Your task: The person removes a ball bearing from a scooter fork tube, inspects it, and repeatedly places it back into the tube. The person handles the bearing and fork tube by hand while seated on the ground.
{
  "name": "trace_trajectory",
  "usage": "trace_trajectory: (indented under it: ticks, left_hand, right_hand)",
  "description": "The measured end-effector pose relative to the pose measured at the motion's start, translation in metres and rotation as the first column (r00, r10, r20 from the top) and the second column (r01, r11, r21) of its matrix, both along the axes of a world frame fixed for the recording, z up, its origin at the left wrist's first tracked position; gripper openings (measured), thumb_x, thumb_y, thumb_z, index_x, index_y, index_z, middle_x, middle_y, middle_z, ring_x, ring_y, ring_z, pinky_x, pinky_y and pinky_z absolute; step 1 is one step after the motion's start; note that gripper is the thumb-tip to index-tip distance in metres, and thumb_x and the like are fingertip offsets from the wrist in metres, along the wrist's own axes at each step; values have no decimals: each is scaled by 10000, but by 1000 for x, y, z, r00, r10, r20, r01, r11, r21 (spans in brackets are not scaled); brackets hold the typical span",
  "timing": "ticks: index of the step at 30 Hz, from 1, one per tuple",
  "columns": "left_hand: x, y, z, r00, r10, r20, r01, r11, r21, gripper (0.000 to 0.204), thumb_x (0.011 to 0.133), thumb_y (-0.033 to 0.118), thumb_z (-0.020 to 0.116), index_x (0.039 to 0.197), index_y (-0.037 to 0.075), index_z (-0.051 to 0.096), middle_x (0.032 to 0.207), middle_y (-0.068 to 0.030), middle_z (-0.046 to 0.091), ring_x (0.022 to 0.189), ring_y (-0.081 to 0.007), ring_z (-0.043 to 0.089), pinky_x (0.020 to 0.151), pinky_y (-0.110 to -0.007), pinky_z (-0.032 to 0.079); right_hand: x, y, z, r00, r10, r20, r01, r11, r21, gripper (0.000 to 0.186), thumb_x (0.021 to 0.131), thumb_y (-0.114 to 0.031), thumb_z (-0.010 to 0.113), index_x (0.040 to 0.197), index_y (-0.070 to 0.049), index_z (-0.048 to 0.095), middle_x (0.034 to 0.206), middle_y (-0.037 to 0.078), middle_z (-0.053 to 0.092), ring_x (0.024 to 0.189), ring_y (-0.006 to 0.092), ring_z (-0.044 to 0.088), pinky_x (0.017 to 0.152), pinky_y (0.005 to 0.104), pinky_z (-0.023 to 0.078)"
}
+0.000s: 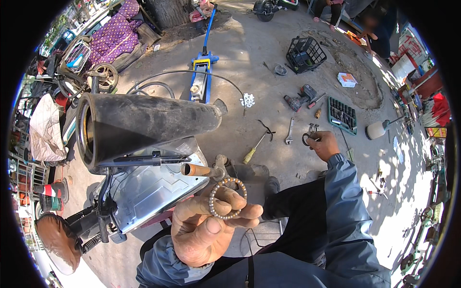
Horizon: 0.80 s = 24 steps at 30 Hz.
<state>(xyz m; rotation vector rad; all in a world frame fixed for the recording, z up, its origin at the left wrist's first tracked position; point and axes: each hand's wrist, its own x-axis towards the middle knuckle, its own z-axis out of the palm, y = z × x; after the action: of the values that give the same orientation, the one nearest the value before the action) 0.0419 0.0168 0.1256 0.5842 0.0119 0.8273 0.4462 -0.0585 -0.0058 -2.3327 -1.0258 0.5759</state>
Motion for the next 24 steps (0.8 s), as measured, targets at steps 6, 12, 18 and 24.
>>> trace_trajectory:
  ticks: [6,12,18,24]
  left_hand:
    - [2,-1,3,996,73,-59,-70,997,44,214,971,79,646,1160,-10,692,1259,-233,636,1121,-440,674,945,-557,591]
    - [0,-1,-1,988,119,-97,-109,989,97,220,938,46,659,1152,15,700,1252,-222,643,1118,-425,680,931,-551,593]
    - [2,-2,2,980,160,-115,-144,980,138,217,931,32,657,1143,16,703,1226,-206,648,1103,-420,686,910,-542,603]
    - [2,-5,7,941,273,-200,-222,944,244,200,919,-25,662,1113,-5,708,1227,-198,641,1052,-380,710,879,-495,628]
  right_hand:
    - [-1,1,2,1000,-1,-6,1,1000,1,299,827,-254,718,907,27,781,721,143,730,648,217,690,651,349,541]
    - [-2,1,3,1000,6,3,-6,1000,-4,299,827,-254,720,908,27,780,719,143,729,643,217,688,651,350,540]
    - [1,1,0,1000,6,1,-6,1000,-12,299,831,-258,723,908,26,781,721,144,729,647,218,689,655,350,540]
    - [1,0,-1,1000,4,15,-4,1000,-5,293,829,-260,723,904,16,784,725,144,729,658,231,689,673,357,539]
